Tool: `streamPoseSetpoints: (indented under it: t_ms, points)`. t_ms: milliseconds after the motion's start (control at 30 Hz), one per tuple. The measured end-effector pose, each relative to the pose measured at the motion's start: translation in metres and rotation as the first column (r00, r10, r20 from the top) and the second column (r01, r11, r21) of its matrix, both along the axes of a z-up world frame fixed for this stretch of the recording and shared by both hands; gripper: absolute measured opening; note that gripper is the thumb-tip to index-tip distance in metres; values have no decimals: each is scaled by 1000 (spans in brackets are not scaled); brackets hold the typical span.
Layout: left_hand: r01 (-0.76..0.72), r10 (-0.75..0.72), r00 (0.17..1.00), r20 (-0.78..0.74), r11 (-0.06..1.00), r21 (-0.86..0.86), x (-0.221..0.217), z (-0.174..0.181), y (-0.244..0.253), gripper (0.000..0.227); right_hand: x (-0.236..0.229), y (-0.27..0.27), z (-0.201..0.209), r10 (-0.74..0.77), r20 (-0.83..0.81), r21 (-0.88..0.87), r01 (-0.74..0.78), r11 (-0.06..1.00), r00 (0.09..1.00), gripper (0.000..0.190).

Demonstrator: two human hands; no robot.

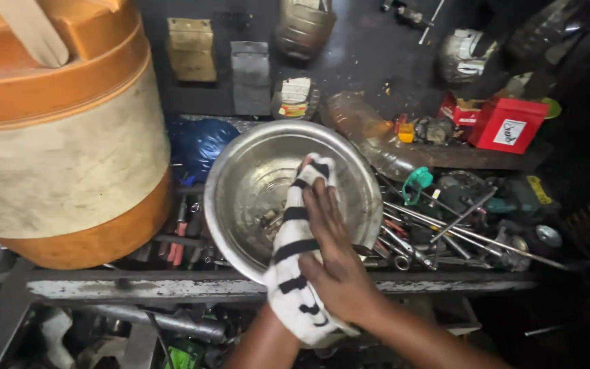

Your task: Cleaning a mechanical brake or engine component in a metal basin using a brush, screwdriver, and cleaning fluid.

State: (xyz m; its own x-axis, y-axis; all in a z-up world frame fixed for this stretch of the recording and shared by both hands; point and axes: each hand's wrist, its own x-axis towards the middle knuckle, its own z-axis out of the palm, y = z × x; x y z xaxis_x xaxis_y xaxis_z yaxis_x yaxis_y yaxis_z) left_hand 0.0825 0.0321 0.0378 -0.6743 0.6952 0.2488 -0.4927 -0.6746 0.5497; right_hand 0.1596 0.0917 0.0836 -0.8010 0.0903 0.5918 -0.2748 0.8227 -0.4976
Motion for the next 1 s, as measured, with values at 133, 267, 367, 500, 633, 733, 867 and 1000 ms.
streamPoseSetpoints:
  t_ms: [133, 267, 367, 500, 633, 733, 867, 1000]
  points:
    - [-103, 119, 941, -318, 992, 66, -1, -2, -7, 59, -14, 8, -3, 46, -18, -170, -48, 984, 999, 57]
    - [63, -37, 991, -132, 979, 196, -7, -4, -20, 55, -25, 20, 0, -33, 6, -23, 33, 999, 999, 42]
    - [250, -278, 960, 24, 895, 368, -9, -19, -31, 54, -45, 56, -43, 130, -147, -375, -177, 910, 981, 21]
    - [386, -528, 840, 124, 743, 546, -13, -14, -50, 53, -33, 101, -37, -26, -260, -184, -23, 983, 965, 13]
    - [207, -236, 967, 93, 946, 248, -9, 51, -62, 70, -4, 98, 14, -135, -187, -917, -124, 379, 973, 16]
    - [25, -29, 999, 12, 960, 278, -4, 70, -43, 84, 2, 106, -63, 164, -397, -918, -389, -81, 903, 29]
    - [-101, 172, 973, -153, 917, 385, 7, 78, -19, 99, 22, 14, -74, 386, -407, -776, -537, 332, 828, 41]
    - [-61, 158, 959, -234, 925, 374, 15, 86, -25, 107, 27, 12, -86, 306, -383, -831, -470, 297, 872, 45]
